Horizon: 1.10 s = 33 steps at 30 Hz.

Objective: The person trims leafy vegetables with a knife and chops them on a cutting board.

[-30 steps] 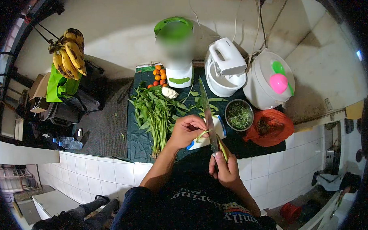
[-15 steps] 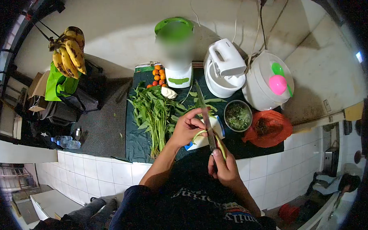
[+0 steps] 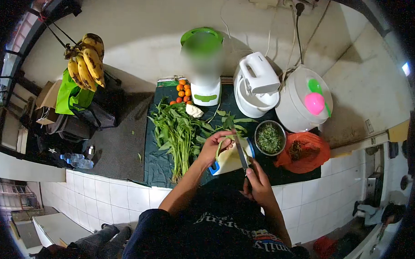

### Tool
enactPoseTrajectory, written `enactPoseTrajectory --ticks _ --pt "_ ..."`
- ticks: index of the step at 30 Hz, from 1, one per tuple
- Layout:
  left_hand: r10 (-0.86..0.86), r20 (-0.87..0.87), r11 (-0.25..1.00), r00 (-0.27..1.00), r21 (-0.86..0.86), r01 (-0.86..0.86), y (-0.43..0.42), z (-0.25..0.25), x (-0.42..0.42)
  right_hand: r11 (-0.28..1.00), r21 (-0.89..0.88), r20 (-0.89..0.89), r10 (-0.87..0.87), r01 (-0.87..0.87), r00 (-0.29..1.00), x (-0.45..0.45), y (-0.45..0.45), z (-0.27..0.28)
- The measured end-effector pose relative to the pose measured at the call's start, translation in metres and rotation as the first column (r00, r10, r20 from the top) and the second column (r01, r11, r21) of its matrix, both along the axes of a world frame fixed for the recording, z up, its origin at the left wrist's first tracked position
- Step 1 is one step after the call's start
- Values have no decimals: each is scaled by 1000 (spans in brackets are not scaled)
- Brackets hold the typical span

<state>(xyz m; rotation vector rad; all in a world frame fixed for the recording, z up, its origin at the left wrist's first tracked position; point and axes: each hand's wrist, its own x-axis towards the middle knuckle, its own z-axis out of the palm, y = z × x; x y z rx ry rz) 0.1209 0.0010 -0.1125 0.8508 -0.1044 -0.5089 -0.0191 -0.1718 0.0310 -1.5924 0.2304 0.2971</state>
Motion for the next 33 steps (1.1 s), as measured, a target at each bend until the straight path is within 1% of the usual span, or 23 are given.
enactPoseTrajectory --ticks 1,2,3,4,5,6,7,10,11,12,14,15,16,18,19,23,24,26,27,29,30,32,33 --pt "-6 -22 994 1000 110 9 0 -9 0 999 20 -160 -30 34 987 0 -4 8" --pt "-12 -46 976 999 218 21 -1 -17 -1 999 22 -156 -31 35 987 -2 -12 -2" --pt "-6 27 954 1000 300 -3 -3 -22 -4 999 5 -128 -39 40 991 -8 -21 -22" --pt "-10 29 954 1000 301 1 -4 -35 -6 999 -11 -100 -48 47 994 -8 -22 -22" --pt "-7 44 960 999 280 -6 -4 -48 -10 992 -20 -190 -125 123 974 -12 -24 -18" --pt "-4 57 966 998 259 -11 -5 -54 -13 991 -18 -191 -130 129 973 -15 -28 -22" --pt "-97 61 874 993 483 56 -6 -59 -15 990 -40 -190 -142 136 971 -20 -35 -30" --pt "-87 118 863 989 504 16 -11 -86 -29 984 -35 -205 -178 175 962 -31 -48 -44" --pt "-120 114 776 986 631 22 -11 -90 -32 980 -13 -222 -197 199 955 -34 -50 -47" --pt "-124 111 773 986 634 26 -13 -96 -35 979 -9 -226 -199 202 954 -36 -51 -49" --pt "-48 -49 772 998 632 68 -15 -110 -37 973 -21 -254 -227 229 940 -40 -52 -54" --pt "-76 -16 703 997 708 64 -15 -113 -35 973 -18 -255 -227 231 940 -41 -53 -57" --pt "-77 -17 700 997 711 67 -15 -116 -34 974 -20 -257 -221 224 941 -43 -53 -61" --pt "34 -129 752 991 657 60 -18 -124 -34 976 -22 -264 -216 218 940 -49 -53 -68" --pt "65 -137 745 989 666 43 -19 -129 -32 976 -44 -266 -217 213 939 -51 -52 -71" --pt "17 -115 682 993 728 72 -6 -132 -27 969 -83 -280 -247 233 928 -60 -52 -85" --pt "-58 77 562 995 827 -31 -1 -136 -26 969 -83 -280 -248 234 927 -62 -52 -86" --pt "-283 398 323 873 896 -304 9 -146 -24 967 -94 -275 -253 236 928 -65 -51 -88" --pt "-285 396 324 873 897 -301 11 -145 -24 967 -96 -277 -256 238 926 -67 -51 -90" --pt "-75 35 544 997 839 11 15 -145 -24 961 -176 -299 -259 214 919 -70 -52 -99" --pt "-77 32 548 996 836 16 17 -134 -23 960 -181 -301 -263 216 917 -73 -54 -110" --pt "-304 218 171 927 970 -172 26 -105 -21 938 -334 -254 -185 93 949 -81 -62 -132" --pt "-286 131 221 949 973 -68 31 -109 -21 921 -386 -243 -156 53 957 -83 -65 -138"
